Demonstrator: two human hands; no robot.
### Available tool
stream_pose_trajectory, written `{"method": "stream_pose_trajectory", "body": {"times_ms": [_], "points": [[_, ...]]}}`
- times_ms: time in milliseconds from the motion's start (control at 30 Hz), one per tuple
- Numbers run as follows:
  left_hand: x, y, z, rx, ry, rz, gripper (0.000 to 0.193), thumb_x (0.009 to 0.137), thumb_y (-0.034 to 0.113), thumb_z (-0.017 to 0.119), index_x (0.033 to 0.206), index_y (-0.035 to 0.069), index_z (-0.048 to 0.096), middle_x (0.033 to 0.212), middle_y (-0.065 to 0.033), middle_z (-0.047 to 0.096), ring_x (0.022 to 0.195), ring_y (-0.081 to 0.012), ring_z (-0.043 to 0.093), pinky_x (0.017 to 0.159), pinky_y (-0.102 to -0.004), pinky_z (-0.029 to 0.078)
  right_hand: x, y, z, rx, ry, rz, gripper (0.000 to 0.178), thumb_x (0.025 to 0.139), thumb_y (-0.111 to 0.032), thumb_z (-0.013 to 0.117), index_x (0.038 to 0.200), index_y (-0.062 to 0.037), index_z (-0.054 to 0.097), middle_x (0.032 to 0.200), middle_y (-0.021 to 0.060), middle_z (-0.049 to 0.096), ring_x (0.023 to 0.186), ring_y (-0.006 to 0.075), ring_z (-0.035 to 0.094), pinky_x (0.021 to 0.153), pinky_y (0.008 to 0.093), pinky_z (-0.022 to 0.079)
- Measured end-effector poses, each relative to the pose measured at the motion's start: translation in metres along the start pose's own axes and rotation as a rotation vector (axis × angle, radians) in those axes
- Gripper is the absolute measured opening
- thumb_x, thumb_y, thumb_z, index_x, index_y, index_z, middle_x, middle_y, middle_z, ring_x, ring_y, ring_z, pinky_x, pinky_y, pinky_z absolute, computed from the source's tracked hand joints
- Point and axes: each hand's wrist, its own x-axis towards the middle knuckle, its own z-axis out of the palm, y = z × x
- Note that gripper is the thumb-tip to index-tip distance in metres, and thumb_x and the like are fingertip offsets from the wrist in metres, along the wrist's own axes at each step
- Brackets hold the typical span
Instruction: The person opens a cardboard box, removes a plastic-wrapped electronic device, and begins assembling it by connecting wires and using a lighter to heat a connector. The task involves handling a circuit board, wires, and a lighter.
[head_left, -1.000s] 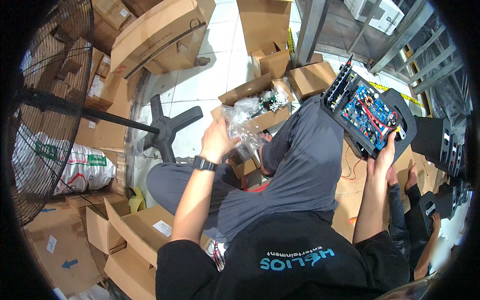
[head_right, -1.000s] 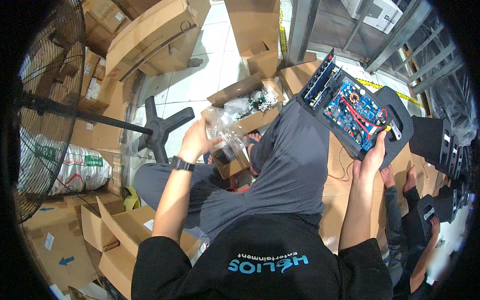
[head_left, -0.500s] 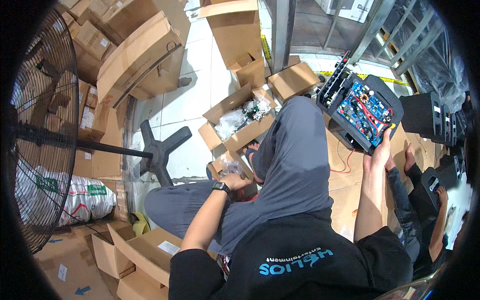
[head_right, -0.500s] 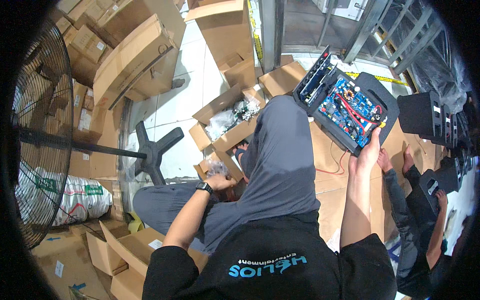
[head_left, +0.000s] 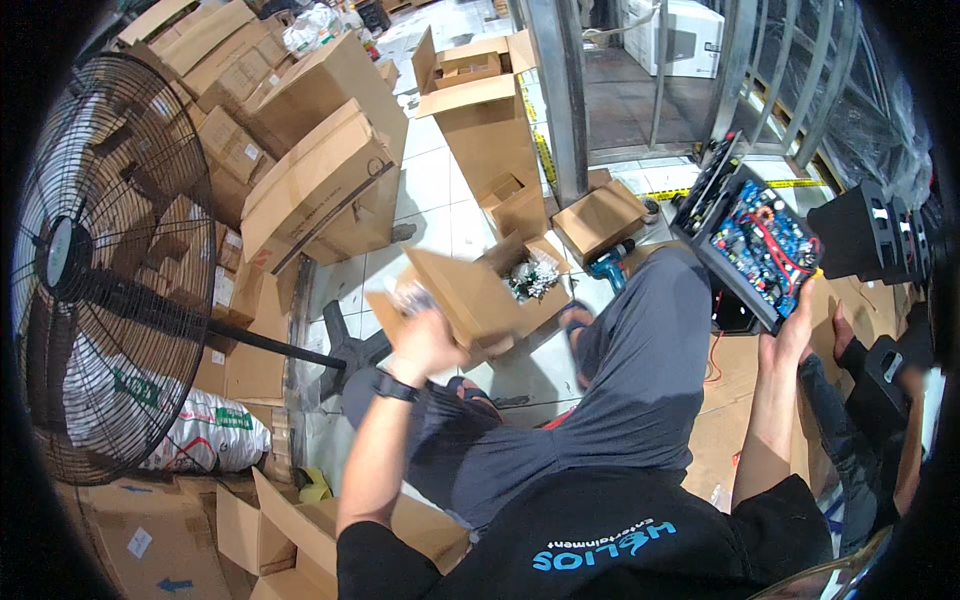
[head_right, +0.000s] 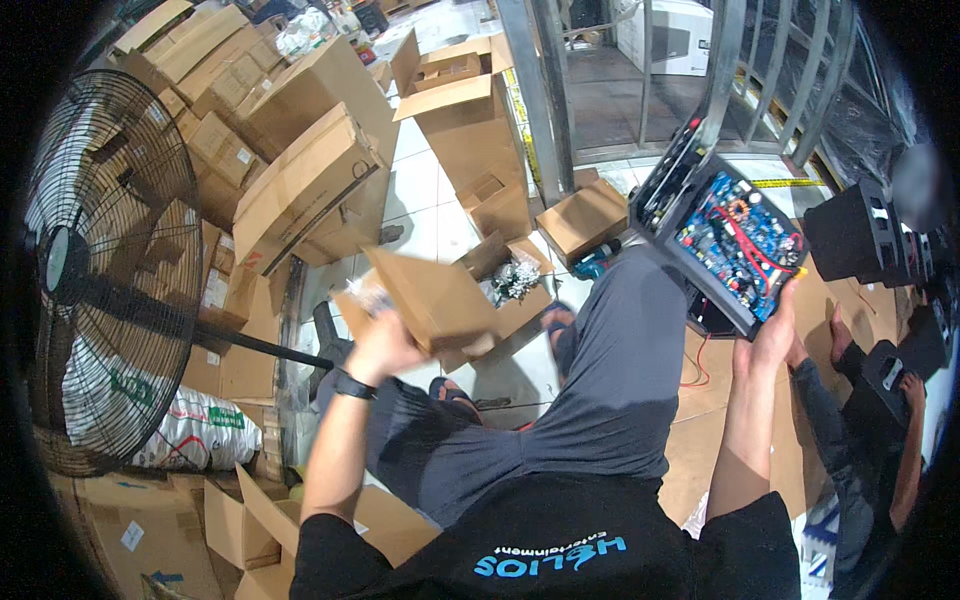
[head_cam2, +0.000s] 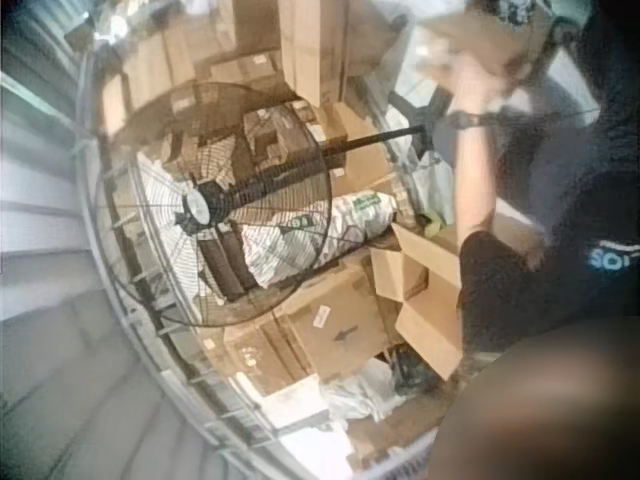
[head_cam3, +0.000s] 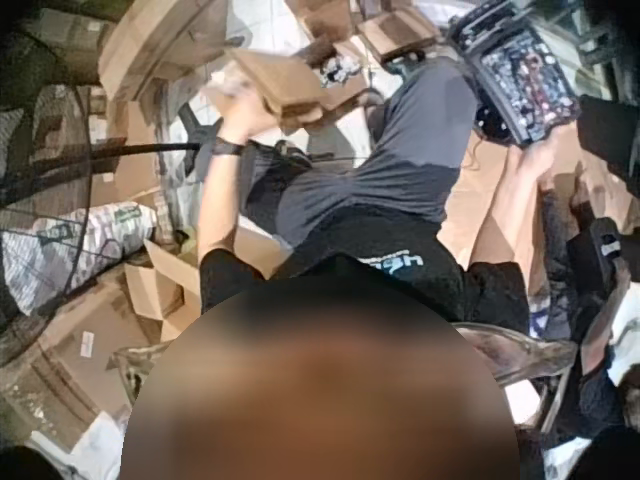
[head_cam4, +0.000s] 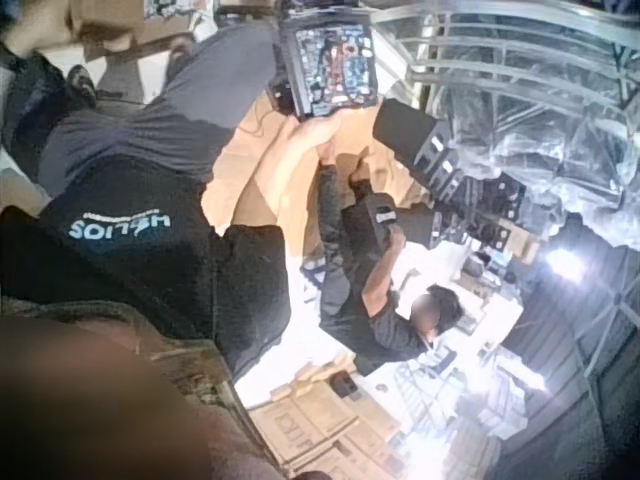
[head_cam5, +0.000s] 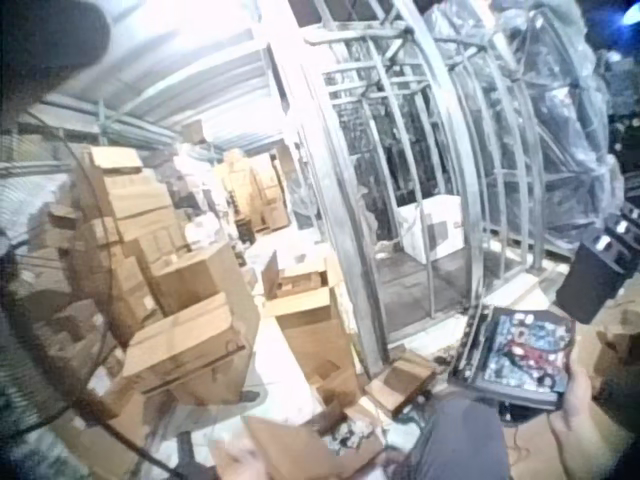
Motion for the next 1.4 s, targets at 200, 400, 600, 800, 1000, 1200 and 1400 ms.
{"method": "stream_pose_trajectory", "body": {"times_ms": [200, 400, 600, 800, 1000, 1200, 1400], "points": [[0.062, -0.001, -0.120, 0.178, 0.516, 0.225, 0.028, 0.084, 0.016, 0.070, 0.111, 0.010, 0.076, 0.105, -0.0194, 0.075, 0.099, -0.0410, 0.071, 0.084, -0.0480, 0.059, 0.005, -0.037, -0.017, 0.128, 0.226, -0.083, 0.043, 0.113, -0.038, 0.046, 0.136, -0.0057, 0.062, 0.131, 0.0097, 0.071, 0.115, 0.0231, 0.070, 0.100, 0.0417, 0.055], [0.182, -0.071, -0.090, 0.667, 0.193, -0.190, 0.053, 0.094, 0.029, 0.065, 0.133, -0.006, 0.062, 0.142, -0.0333, 0.054, 0.138, -0.0481, 0.044, 0.113, -0.0595, 0.036, 0.009, -0.055, -0.047, 0.106, 0.223, -0.193, 0.040, 0.112, -0.036, 0.048, 0.139, -0.0083, 0.060, 0.135, 0.0072, 0.069, 0.119, 0.0201, 0.067, 0.105, 0.0396, 0.051], [0.293, -0.179, 0.022, 0.643, 0.142, -0.235, 0.065, 0.087, 0.040, 0.075, 0.126, -0.011, 0.064, 0.137, -0.0209, 0.058, 0.132, -0.0413, 0.044, 0.110, -0.0544, 0.037, -0.013, -0.073, -0.063, 0.006, 0.363, -0.251, 0.041, 0.113, -0.037, 0.046, 0.136, -0.0069, 0.062, 0.131, 0.0070, 0.071, 0.119, 0.0212, 0.067, 0.105, 0.0397, 0.051], [0.354, -0.224, 0.125, 0.486, 0.062, -0.264, 0.049, 0.095, 0.032, 0.068, 0.131, -0.001, 0.066, 0.146, -0.0250, 0.055, 0.141, -0.0434, 0.042, 0.113, -0.0522, 0.041, -0.068, -0.109, -0.076, -0.002, 0.568, -0.433, 0.044, 0.111, -0.040, 0.050, 0.138, -0.0068, 0.060, 0.134, 0.0122, 0.069, 0.121, 0.0274, 0.067, 0.106, 0.0441, 0.050], [0.387, -0.180, 0.154, 0.560, -0.125, -0.038, 0.072, 0.080, 0.033, 0.087, 0.138, -0.001, 0.061, 0.148, -0.0269, 0.055, 0.136, -0.0407, 0.053, 0.116, -0.0452, 0.043, -0.112, -0.092, -0.050, 0.050, 0.819, -0.561, 0.047, 0.109, -0.044, 0.052, 0.138, -0.0072, 0.059, 0.131, 0.0108, 0.070, 0.119, 0.0231, 0.067, 0.107, 0.0431, 0.050], [0.405, 0.029, 0.014, -0.005, -0.422, 0.184, 0.045, 0.090, 0.032, 0.081, 0.118, -0.003, 0.075, 0.117, -0.0240, 0.075, 0.120, -0.0259, 0.069, 0.100, -0.0403, 0.054, -0.140, -0.086, -0.011, 0.181, 0.831, -0.498, 0.050, 0.110, -0.047, 0.048, 0.137, -0.0062, 0.059, 0.130, 0.0108, 0.070, 0.116, 0.0228, 0.069, 0.105, 0.0432, 0.052], [0.278, 0.254, -0.026, -1.143, -0.627, 0.959, 0.125, 0.069, 0.042, 0.098, 0.164, 0.002, 0.027, 0.164, -0.0169, 0.038, 0.150, -0.0268, 0.039, 0.123, -0.0466, 0.032, -0.118, -0.062, 0.035, 0.262, 0.626, -0.330, 0.043, 0.112, -0.043, 0.044, 0.131, -0.0085, 0.063, 0.120, 0.0094, 0.073, 0.107, 0.0223, 0.072, 0.100, 0.0429, 0.055]]}}
